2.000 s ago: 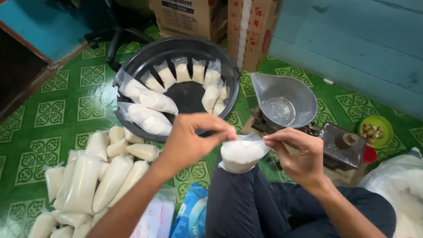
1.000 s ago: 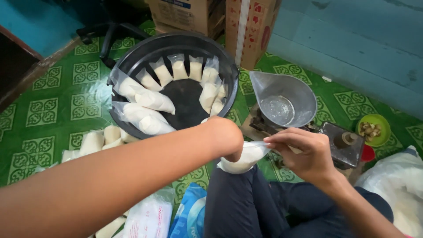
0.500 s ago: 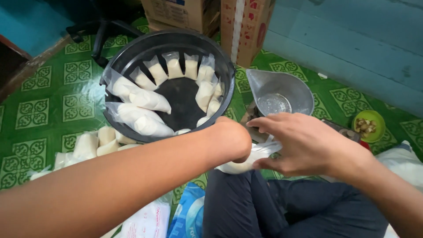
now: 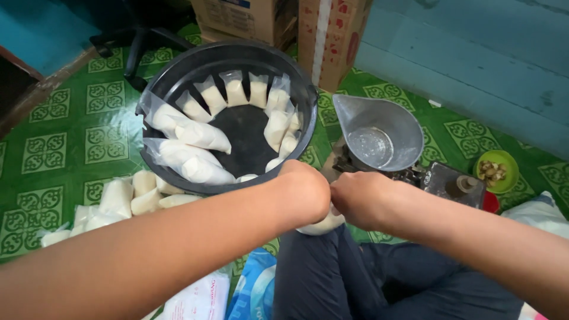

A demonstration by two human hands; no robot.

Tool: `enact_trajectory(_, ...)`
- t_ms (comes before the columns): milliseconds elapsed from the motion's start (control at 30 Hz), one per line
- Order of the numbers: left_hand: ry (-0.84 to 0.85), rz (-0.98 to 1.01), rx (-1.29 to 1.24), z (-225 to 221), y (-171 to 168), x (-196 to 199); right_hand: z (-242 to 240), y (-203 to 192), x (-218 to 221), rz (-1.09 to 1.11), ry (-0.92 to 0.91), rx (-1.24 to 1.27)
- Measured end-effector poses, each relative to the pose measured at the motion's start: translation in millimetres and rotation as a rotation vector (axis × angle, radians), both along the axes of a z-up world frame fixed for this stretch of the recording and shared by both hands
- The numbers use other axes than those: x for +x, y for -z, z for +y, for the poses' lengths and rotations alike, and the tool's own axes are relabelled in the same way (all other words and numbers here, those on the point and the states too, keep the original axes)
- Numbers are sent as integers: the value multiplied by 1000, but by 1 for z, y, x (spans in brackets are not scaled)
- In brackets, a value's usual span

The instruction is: Manually scooping white powder from a large sack into small plastic bags, weighing them on a scale, and sealing the bags.

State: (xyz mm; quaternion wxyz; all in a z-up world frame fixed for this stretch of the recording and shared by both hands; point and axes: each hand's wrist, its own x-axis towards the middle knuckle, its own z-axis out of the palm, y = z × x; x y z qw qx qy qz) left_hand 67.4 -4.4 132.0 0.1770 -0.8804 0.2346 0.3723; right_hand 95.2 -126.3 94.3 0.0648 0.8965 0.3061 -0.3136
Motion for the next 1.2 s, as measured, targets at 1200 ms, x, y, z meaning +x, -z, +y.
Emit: enact_trajectory(1200,31,-322,-365,12,22,-22,1,-46,-21,-76,-171,-38)
